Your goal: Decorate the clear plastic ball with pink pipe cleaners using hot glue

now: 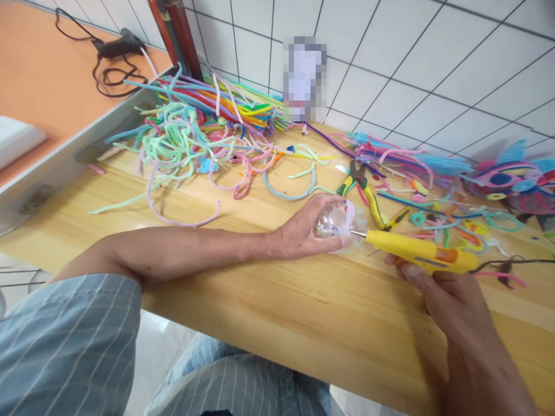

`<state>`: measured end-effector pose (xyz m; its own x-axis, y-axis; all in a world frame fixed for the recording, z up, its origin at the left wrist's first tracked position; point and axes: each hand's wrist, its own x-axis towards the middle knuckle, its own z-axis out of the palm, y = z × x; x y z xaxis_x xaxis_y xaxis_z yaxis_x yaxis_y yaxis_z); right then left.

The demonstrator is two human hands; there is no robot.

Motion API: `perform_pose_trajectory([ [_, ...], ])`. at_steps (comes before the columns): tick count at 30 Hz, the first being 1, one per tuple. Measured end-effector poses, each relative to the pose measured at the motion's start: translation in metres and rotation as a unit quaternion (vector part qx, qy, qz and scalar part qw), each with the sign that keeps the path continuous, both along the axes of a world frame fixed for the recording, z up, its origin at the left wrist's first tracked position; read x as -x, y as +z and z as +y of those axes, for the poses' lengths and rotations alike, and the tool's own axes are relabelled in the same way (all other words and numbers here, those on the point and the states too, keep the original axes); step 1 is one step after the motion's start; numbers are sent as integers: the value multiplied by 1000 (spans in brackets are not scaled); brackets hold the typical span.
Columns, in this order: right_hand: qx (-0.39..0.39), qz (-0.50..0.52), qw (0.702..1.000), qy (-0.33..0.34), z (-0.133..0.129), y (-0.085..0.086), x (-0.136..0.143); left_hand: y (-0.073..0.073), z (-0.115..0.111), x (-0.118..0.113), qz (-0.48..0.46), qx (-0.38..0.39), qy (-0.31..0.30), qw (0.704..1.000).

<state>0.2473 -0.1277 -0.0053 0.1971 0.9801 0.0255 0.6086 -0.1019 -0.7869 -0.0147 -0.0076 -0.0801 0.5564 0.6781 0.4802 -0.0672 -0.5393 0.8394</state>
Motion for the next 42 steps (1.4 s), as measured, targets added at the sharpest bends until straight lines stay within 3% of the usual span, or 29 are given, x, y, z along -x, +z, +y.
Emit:
perform_pose_trajectory([
  [42,-10,-49,999,-3,-6,-3,-4,0,-1,-1,-3,0,-5,1000],
])
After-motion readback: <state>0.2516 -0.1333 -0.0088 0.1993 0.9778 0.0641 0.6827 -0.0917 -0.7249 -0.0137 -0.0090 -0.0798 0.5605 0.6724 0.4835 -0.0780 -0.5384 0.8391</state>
